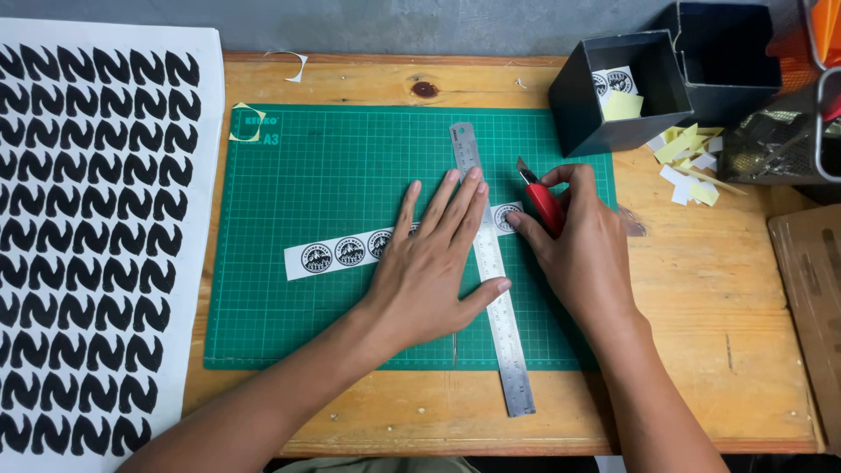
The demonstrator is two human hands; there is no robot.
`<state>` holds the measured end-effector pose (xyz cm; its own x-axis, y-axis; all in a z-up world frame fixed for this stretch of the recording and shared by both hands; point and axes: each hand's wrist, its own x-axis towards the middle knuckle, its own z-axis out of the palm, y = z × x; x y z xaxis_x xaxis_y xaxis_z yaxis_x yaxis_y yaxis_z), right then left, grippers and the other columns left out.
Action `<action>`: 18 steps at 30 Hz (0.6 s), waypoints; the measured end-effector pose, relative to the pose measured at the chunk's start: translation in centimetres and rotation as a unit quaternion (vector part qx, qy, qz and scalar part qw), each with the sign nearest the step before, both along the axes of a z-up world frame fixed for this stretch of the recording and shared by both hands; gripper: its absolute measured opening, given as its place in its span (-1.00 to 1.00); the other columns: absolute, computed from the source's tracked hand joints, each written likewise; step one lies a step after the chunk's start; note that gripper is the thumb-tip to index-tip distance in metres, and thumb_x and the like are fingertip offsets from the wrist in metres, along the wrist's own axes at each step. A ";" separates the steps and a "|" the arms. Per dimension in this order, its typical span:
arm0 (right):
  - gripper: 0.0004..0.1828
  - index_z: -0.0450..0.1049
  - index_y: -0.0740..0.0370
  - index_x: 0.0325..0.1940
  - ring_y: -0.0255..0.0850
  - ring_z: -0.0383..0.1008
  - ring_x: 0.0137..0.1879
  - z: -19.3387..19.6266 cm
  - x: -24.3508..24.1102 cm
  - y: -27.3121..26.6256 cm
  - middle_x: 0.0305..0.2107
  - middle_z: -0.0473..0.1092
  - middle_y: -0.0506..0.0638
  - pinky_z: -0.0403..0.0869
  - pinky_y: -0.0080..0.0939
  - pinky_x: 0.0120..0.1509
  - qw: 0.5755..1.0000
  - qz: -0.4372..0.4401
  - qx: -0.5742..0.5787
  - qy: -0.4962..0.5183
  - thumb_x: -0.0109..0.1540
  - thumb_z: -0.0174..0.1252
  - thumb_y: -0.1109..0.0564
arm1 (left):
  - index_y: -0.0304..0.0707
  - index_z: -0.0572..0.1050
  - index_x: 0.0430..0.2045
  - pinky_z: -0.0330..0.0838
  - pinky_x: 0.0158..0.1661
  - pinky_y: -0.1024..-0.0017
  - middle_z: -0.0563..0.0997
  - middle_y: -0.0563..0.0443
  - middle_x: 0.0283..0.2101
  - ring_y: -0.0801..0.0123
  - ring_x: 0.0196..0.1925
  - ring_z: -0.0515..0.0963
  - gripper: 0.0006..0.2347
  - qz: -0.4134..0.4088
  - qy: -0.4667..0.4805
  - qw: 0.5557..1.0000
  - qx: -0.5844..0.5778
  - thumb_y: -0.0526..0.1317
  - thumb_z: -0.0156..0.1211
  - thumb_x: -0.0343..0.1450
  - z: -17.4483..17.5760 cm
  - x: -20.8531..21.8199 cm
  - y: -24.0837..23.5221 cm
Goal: The person uses a ruler and a red utility knife to cut circular stickers from a printed sheet on a green cutting mat. They align the ruler, score the paper, and separate individual stickers, placing them into a small black box.
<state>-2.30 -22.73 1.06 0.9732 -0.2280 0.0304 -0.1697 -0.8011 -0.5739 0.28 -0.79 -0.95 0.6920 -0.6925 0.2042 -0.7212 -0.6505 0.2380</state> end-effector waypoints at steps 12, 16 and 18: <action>-0.40 0.32 0.10 0.27 0.22 0.56 -0.21 0.2 0.0 0.0 -0.25 0.53 0.15 0.44 0.19 -0.12 1.000 0.004 0.000 -0.001 0.36 0.53 -0.09 | -0.41 0.03 0.69 -0.18 0.70 -0.23 0.07 -0.19 0.78 -0.03 0.83 0.00 -0.10 0.000 -0.001 1.000 -0.013 0.37 0.04 0.60 0.1 -0.3 0.0; -0.41 0.32 0.09 0.27 0.22 0.56 -0.20 0.3 0.0 0.1 -0.24 0.54 0.13 0.44 0.19 -0.09 1.000 -0.001 0.003 0.008 0.36 0.52 -0.08 | -0.37 0.01 0.71 -0.19 0.70 -0.22 0.04 -0.17 0.79 -0.01 0.83 -0.02 -0.09 0.001 0.011 1.000 -0.014 0.38 0.05 0.60 0.1 -0.3 0.1; -0.40 0.33 0.11 0.27 0.19 0.55 -0.22 0.3 0.0 0.0 -0.26 0.52 0.13 0.42 0.17 -0.13 1.000 0.001 0.000 0.006 0.35 0.54 -0.07 | -0.43 0.07 0.68 -0.19 0.70 -0.23 0.08 -0.23 0.77 -0.03 0.83 -0.01 -0.09 0.000 0.018 0.999 -0.035 0.36 0.11 0.59 0.2 -0.3 0.1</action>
<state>-2.31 -22.73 1.34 0.9740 -0.2256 0.0193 -0.1745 -0.8020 -0.5713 -0.06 -0.74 -0.76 0.7002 -0.6766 0.2279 -0.7110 -0.6317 0.3088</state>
